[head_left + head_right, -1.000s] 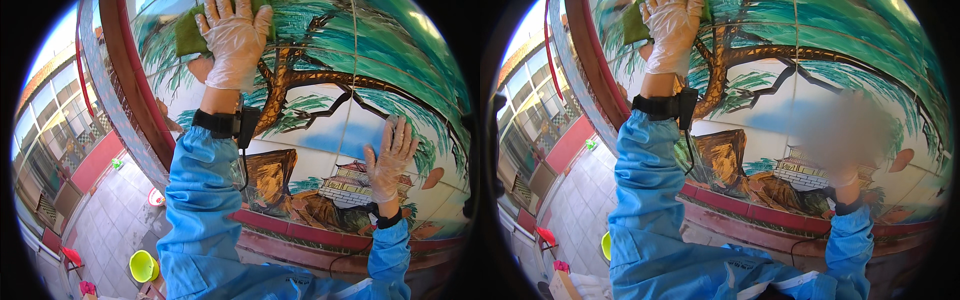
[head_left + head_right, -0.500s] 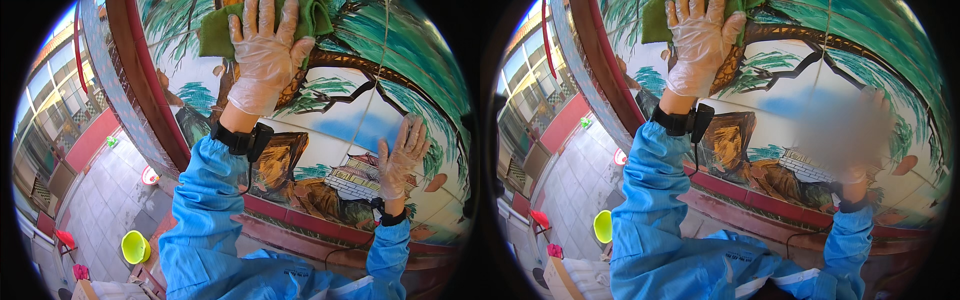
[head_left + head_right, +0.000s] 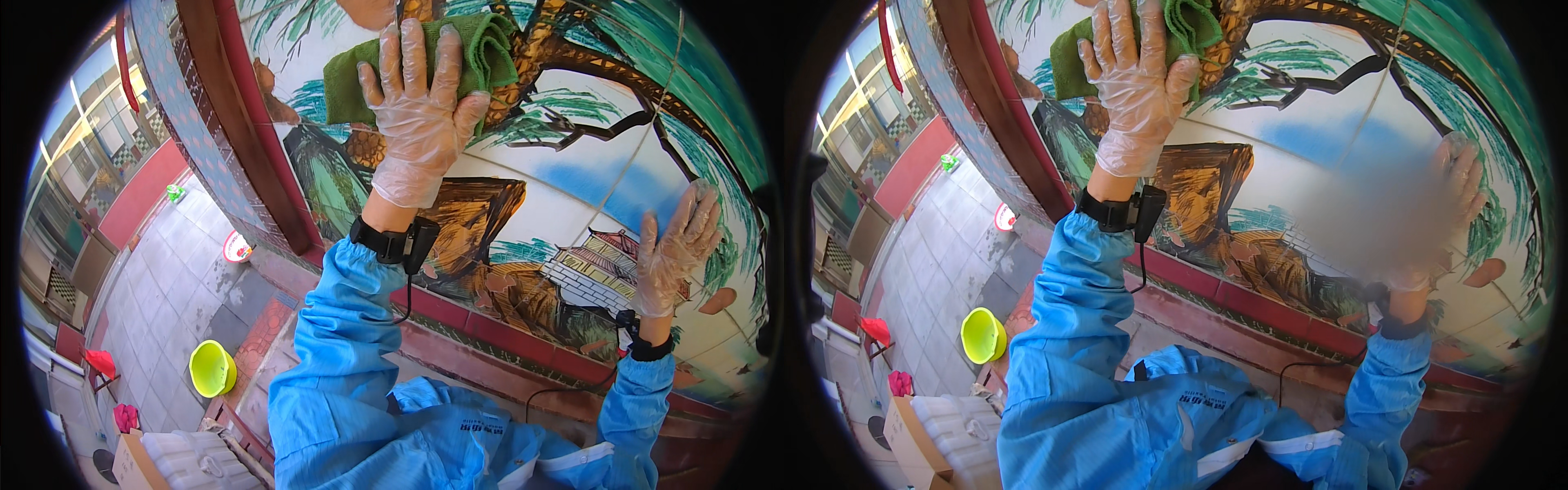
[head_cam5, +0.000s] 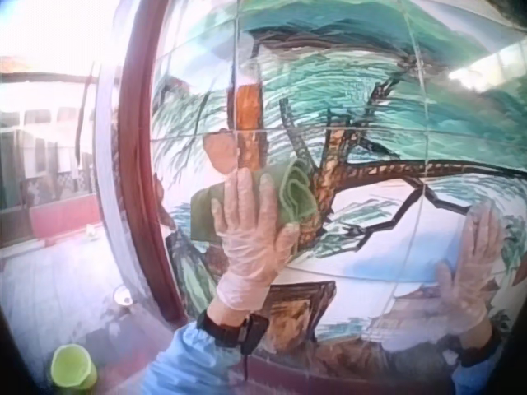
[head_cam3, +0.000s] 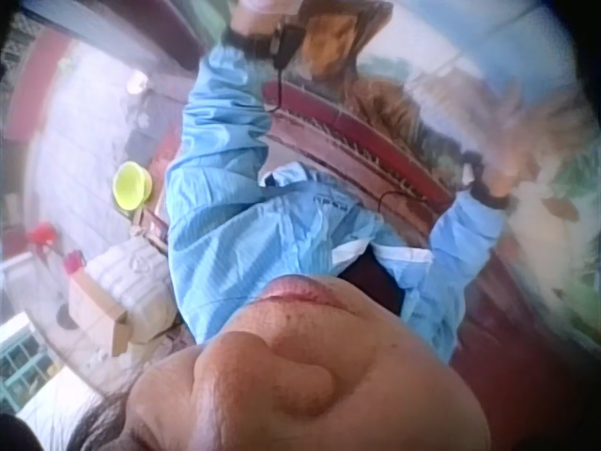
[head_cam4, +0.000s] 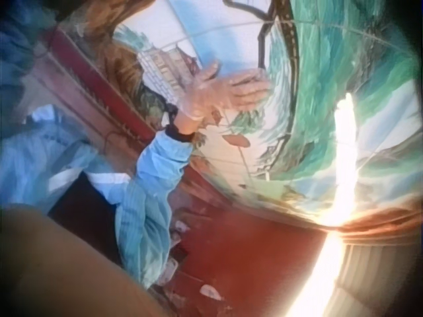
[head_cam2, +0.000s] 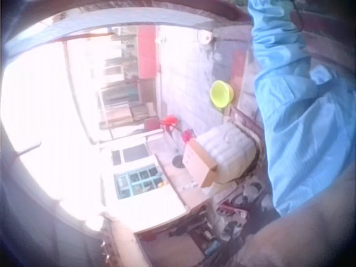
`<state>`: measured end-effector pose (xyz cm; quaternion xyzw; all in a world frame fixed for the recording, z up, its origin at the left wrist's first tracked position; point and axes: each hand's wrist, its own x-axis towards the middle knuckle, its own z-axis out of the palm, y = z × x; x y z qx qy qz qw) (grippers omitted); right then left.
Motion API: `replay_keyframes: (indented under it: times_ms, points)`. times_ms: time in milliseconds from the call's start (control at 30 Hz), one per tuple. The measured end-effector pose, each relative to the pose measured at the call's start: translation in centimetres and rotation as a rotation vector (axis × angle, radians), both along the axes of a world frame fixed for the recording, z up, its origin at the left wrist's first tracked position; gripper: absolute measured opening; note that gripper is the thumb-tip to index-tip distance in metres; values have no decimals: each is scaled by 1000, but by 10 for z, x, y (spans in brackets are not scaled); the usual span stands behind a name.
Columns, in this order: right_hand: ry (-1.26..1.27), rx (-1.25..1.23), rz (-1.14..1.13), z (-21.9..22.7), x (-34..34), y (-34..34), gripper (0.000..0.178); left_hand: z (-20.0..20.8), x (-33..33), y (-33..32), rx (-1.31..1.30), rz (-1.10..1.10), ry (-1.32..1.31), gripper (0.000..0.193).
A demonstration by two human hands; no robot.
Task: The person wipes a painted wall with a green cloth, moving methodically across different sections of the mural. They use both hands to hold the cloth and occasionally adjust their position to reach higher areas.
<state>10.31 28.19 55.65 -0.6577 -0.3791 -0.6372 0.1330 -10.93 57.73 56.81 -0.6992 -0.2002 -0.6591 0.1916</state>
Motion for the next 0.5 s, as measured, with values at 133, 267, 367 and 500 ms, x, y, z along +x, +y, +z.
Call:
replay_keyframes:
  times_ms: [133,267,367,500]
  points:
    - [0,-8,52,0,-5,1,67,-21,-1,4,-68,-18,-35,69]
    - [-31,-11,47,0,-3,3,68,-45,-3,6,-115,2,-74,70]
    - [-52,-9,65,0,-2,5,68,-64,-5,4,-187,5,-87,71]
    - [-45,19,45,-2,-5,8,68,-87,-5,2,-228,-3,-141,71]
